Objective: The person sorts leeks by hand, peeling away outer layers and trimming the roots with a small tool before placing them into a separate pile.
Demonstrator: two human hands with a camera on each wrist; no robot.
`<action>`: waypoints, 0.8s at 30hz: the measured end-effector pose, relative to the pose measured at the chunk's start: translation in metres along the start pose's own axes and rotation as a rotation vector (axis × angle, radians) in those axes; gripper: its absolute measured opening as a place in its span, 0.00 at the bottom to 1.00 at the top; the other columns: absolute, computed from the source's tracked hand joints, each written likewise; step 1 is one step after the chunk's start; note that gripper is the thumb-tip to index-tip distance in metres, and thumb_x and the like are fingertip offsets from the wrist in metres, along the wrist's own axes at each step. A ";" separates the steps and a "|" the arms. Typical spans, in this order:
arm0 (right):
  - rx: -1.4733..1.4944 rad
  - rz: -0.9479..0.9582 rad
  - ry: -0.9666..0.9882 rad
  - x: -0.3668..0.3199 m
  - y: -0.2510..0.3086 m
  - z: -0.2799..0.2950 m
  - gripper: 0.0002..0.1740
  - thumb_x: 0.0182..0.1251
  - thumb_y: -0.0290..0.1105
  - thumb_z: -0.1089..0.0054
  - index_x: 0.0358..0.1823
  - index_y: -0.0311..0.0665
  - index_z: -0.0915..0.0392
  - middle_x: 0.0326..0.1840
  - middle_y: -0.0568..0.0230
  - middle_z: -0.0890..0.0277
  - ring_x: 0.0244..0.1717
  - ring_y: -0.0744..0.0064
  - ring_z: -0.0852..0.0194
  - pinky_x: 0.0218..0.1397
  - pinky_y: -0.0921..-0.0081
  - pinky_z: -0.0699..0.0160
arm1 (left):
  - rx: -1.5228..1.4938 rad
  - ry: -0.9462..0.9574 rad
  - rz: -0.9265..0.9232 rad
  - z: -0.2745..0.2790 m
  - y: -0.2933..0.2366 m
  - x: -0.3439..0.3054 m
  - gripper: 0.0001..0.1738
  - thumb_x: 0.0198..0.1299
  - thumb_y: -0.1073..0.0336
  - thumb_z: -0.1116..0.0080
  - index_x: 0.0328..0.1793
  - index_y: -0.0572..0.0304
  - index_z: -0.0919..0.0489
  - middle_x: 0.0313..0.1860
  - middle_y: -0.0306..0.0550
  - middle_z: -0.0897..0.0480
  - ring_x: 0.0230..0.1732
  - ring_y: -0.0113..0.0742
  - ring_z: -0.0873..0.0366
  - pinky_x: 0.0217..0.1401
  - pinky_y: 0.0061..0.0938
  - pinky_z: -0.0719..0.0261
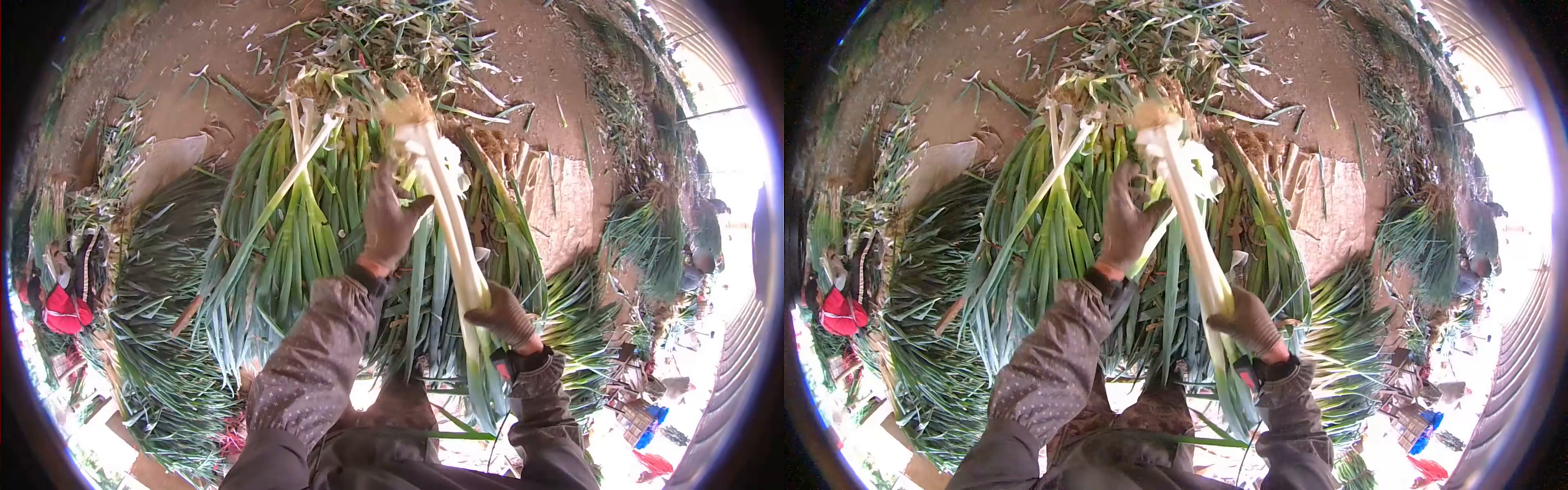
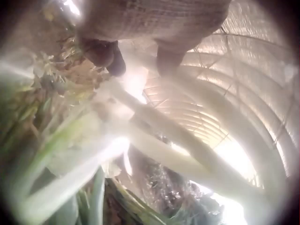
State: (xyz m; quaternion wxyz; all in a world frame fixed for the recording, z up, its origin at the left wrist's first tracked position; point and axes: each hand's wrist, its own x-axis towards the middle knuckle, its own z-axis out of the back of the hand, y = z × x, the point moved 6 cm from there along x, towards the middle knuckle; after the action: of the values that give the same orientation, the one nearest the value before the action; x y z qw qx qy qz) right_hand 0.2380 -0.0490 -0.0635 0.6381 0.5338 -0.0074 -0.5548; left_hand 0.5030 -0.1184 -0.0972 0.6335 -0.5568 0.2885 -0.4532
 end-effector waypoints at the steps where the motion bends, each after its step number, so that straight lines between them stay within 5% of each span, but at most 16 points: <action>1: -0.126 -0.006 -0.021 -0.004 -0.011 -0.006 0.32 0.50 0.38 0.24 0.54 0.26 0.23 0.42 0.46 0.16 0.45 0.53 0.14 0.55 0.63 0.19 | 0.090 -0.027 -0.043 0.005 -0.002 0.008 0.51 0.54 0.51 0.21 0.78 0.66 0.36 0.65 0.57 0.22 0.55 0.45 0.17 0.54 0.37 0.16; 3: -0.073 -0.029 0.002 -0.022 -0.018 -0.022 0.32 0.49 0.40 0.24 0.52 0.27 0.23 0.42 0.42 0.16 0.44 0.47 0.14 0.53 0.60 0.17 | 0.269 -0.081 -0.126 0.014 -0.006 0.021 0.56 0.52 0.49 0.20 0.80 0.66 0.39 0.69 0.60 0.25 0.57 0.49 0.17 0.52 0.41 0.15; 7: -0.166 -0.062 0.037 -0.065 0.002 -0.050 0.32 0.49 0.43 0.24 0.50 0.27 0.23 0.37 0.39 0.18 0.41 0.42 0.14 0.50 0.57 0.18 | 0.354 0.048 -0.056 0.015 0.000 0.023 0.35 0.57 0.53 0.26 0.69 0.54 0.26 0.45 0.57 0.14 0.43 0.56 0.14 0.42 0.43 0.18; 8: -0.205 -0.092 0.036 -0.075 0.005 -0.054 0.32 0.49 0.39 0.24 0.54 0.28 0.23 0.36 0.45 0.18 0.38 0.53 0.16 0.48 0.61 0.19 | 0.461 -0.007 -0.081 0.016 -0.005 0.021 0.19 0.60 0.61 0.32 0.57 0.50 0.19 0.31 0.54 0.16 0.37 0.60 0.15 0.39 0.45 0.19; 9: -0.139 -0.052 0.014 -0.086 0.000 -0.059 0.32 0.50 0.38 0.24 0.54 0.27 0.23 0.37 0.44 0.18 0.39 0.52 0.15 0.48 0.61 0.18 | 0.243 -0.033 -0.047 0.017 0.011 0.022 0.12 0.63 0.61 0.37 0.49 0.53 0.16 0.31 0.57 0.15 0.35 0.59 0.15 0.38 0.48 0.20; 11: -0.088 -0.070 0.023 -0.114 0.001 -0.063 0.32 0.51 0.37 0.25 0.55 0.26 0.23 0.38 0.44 0.17 0.40 0.55 0.15 0.49 0.62 0.18 | 0.383 0.022 -0.205 0.023 0.042 0.034 0.11 0.66 0.59 0.43 0.45 0.56 0.15 0.31 0.59 0.15 0.33 0.59 0.15 0.36 0.49 0.21; 12: -0.039 -0.065 0.037 -0.126 -0.005 -0.063 0.33 0.52 0.37 0.26 0.57 0.27 0.23 0.39 0.47 0.16 0.40 0.61 0.14 0.49 0.64 0.17 | 0.466 0.065 -0.068 0.030 -0.001 0.031 0.12 0.66 0.61 0.46 0.44 0.58 0.15 0.33 0.61 0.15 0.34 0.59 0.15 0.36 0.47 0.21; 14: 0.091 -0.166 0.083 -0.153 0.015 -0.050 0.32 0.54 0.40 0.26 0.57 0.28 0.23 0.39 0.45 0.15 0.39 0.58 0.14 0.49 0.62 0.17 | 0.481 -0.095 -0.095 0.029 0.030 0.048 0.14 0.67 0.62 0.48 0.44 0.64 0.16 0.35 0.62 0.14 0.34 0.58 0.15 0.35 0.44 0.20; 18: 0.014 -0.122 0.057 -0.225 -0.003 -0.029 0.34 0.54 0.37 0.22 0.61 0.28 0.23 0.43 0.49 0.14 0.45 0.63 0.14 0.53 0.65 0.17 | -0.128 -0.039 0.305 0.118 0.131 0.179 0.13 0.61 0.64 0.35 0.43 0.70 0.19 0.34 0.52 0.14 0.33 0.43 0.15 0.36 0.39 0.16; 19: 0.077 -0.147 0.040 -0.235 -0.008 -0.024 0.33 0.54 0.36 0.22 0.60 0.28 0.22 0.43 0.52 0.15 0.45 0.67 0.16 0.52 0.67 0.17 | -0.352 -0.005 0.397 0.140 0.117 0.198 0.15 0.60 0.65 0.32 0.43 0.71 0.20 0.34 0.50 0.15 0.32 0.40 0.15 0.36 0.38 0.15; 20: 0.142 -0.170 0.022 -0.243 -0.013 -0.018 0.32 0.53 0.35 0.22 0.59 0.28 0.21 0.43 0.56 0.16 0.46 0.70 0.18 0.52 0.68 0.18 | 0.131 0.012 0.145 0.163 0.090 0.205 0.18 0.60 0.61 0.28 0.42 0.72 0.19 0.33 0.49 0.15 0.30 0.38 0.17 0.33 0.38 0.17; 23: 0.275 -0.281 0.075 -0.246 -0.035 -0.008 0.31 0.54 0.33 0.22 0.58 0.26 0.21 0.43 0.62 0.17 0.45 0.75 0.21 0.51 0.71 0.19 | -0.046 0.391 -0.112 0.098 -0.021 0.100 0.11 0.65 0.64 0.35 0.44 0.66 0.17 0.38 0.44 0.15 0.36 0.31 0.18 0.39 0.29 0.21; 24: 0.299 -0.261 0.068 -0.240 -0.037 -0.006 0.30 0.55 0.33 0.23 0.58 0.27 0.21 0.45 0.63 0.17 0.46 0.77 0.22 0.52 0.72 0.19 | 0.114 0.448 -0.080 0.082 -0.060 0.048 0.08 0.67 0.67 0.38 0.47 0.63 0.17 0.39 0.40 0.16 0.40 0.30 0.19 0.44 0.27 0.20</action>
State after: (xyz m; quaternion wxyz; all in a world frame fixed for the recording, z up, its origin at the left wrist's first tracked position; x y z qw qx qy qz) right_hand 0.1235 0.1343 0.0484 0.4741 0.6375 0.0011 -0.6073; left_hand 0.5796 -0.1228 -0.0146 0.5657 -0.4167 0.3733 -0.6057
